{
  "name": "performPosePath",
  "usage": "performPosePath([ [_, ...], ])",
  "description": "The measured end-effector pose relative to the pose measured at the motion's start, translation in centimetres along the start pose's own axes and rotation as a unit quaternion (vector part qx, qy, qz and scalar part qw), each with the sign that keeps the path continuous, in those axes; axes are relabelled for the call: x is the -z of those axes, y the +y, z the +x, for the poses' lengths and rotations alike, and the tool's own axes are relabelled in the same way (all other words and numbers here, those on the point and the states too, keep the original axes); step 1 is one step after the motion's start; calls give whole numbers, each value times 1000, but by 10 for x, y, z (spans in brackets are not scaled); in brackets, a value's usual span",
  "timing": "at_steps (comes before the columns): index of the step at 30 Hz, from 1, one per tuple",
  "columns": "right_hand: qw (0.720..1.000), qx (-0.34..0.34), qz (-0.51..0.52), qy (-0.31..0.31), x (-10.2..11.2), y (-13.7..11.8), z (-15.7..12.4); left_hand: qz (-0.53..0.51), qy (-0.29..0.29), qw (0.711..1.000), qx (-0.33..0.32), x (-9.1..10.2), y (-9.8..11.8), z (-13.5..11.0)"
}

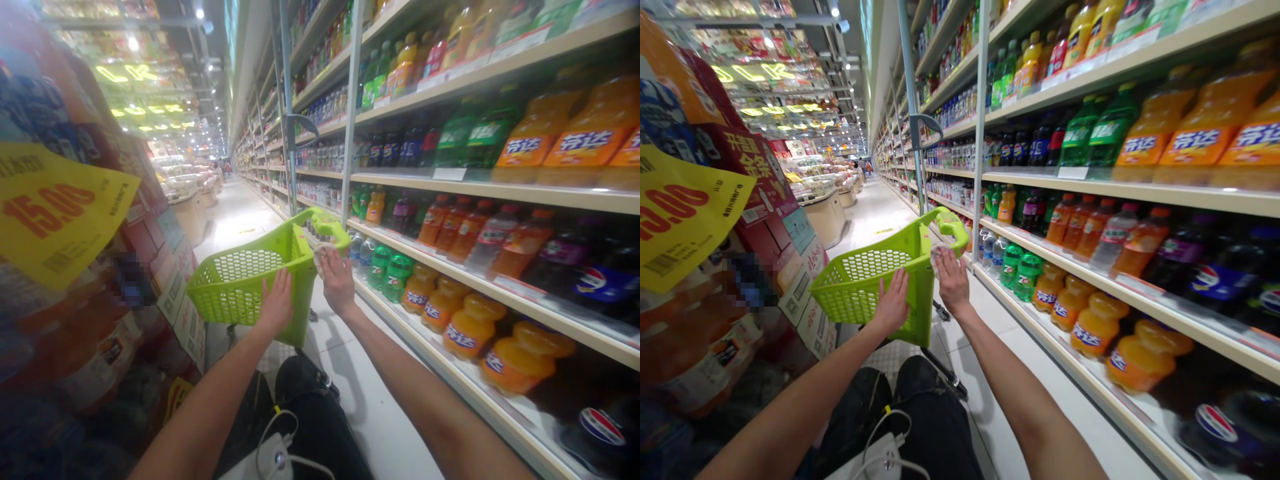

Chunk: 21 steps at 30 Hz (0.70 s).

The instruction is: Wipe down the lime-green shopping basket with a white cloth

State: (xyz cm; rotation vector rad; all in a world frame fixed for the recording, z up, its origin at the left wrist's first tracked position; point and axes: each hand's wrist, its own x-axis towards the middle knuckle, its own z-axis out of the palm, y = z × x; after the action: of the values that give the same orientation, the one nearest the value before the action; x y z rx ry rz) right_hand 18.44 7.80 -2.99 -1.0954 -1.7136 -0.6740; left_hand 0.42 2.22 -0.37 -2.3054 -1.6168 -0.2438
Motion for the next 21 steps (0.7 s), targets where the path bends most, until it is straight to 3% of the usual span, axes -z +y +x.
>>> performPosePath([
  [6, 994, 91, 26, -63, -10, -32, -11, 15, 12, 1000, 13, -1, -8, 3],
  [10, 999, 46, 11, -10, 3, -10, 4, 10, -4, 997, 77, -3, -26, 6],
  [13, 999, 2, -19, 43, 12, 15, 17, -11, -59, 992, 112, -3, -36, 10],
  [15, 999, 2, -26, 42, 12, 19, 20, -26, -93, 989, 114, -3, -39, 12],
  [21, 996, 69, 13, -47, -9, -22, 8, -42, -126, 985, 106, -1, -37, 14],
])
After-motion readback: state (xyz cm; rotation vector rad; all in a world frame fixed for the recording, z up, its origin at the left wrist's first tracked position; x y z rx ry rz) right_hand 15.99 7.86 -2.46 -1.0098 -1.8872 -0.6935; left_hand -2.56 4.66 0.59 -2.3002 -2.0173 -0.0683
